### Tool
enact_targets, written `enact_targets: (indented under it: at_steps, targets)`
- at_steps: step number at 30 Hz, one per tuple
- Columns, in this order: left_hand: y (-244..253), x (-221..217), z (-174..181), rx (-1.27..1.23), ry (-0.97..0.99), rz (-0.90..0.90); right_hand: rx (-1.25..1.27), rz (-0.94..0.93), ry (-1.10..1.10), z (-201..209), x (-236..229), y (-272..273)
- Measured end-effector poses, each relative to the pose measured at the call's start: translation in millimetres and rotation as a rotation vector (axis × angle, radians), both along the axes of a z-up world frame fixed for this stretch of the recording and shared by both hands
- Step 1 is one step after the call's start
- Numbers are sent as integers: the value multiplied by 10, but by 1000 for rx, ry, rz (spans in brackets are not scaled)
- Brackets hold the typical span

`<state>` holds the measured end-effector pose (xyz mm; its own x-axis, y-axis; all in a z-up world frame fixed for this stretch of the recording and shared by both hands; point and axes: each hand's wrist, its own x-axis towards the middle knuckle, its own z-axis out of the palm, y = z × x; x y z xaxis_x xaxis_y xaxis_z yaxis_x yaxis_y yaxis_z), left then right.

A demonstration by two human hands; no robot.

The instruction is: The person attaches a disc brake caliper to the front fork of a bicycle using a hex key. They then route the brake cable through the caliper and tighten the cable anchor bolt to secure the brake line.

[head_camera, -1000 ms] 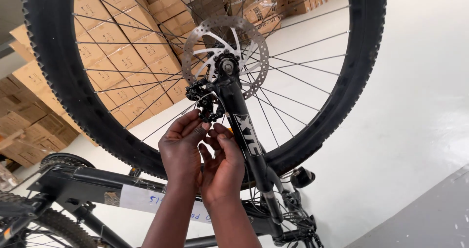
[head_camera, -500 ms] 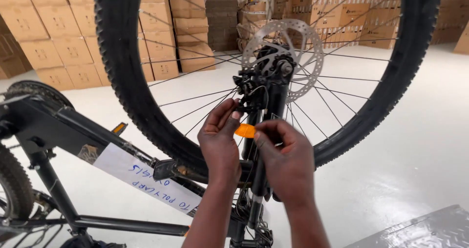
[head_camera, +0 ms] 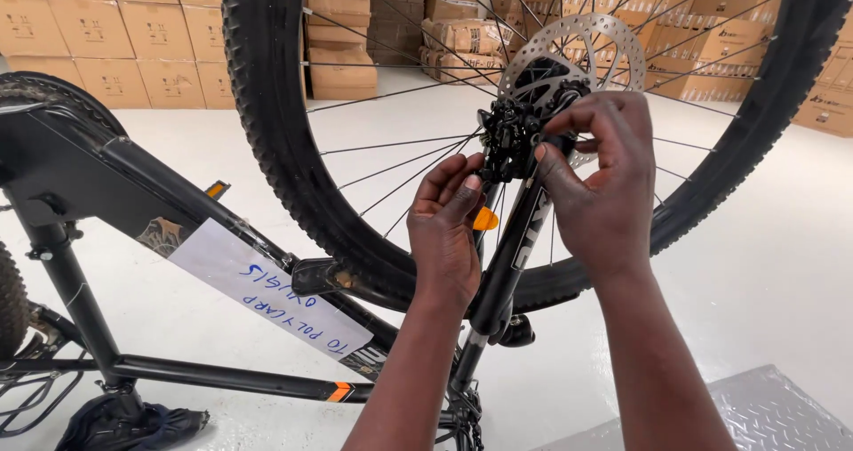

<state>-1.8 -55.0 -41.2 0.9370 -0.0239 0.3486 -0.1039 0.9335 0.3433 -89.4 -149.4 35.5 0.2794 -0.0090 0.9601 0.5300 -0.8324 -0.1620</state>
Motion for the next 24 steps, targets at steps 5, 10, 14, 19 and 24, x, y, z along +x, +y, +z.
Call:
enact_targets:
  at_steps: [5,10,14,19,24]
  targets:
    - [24,48,-50,10,-19,-38,60,0,12,-147,149,-90]
    - [16,65,-40,4,15,-34,140,55,27,-130,180,-104]
    - [13,105,-77,42,44,-28,245,137,24,-116,206,-136]
    - [-6,107,-109,77,32,-8,255,137,29,-131,213,-172]
    - [-82,149,-152,77,-39,135,298,173,26,-139,246,-202]
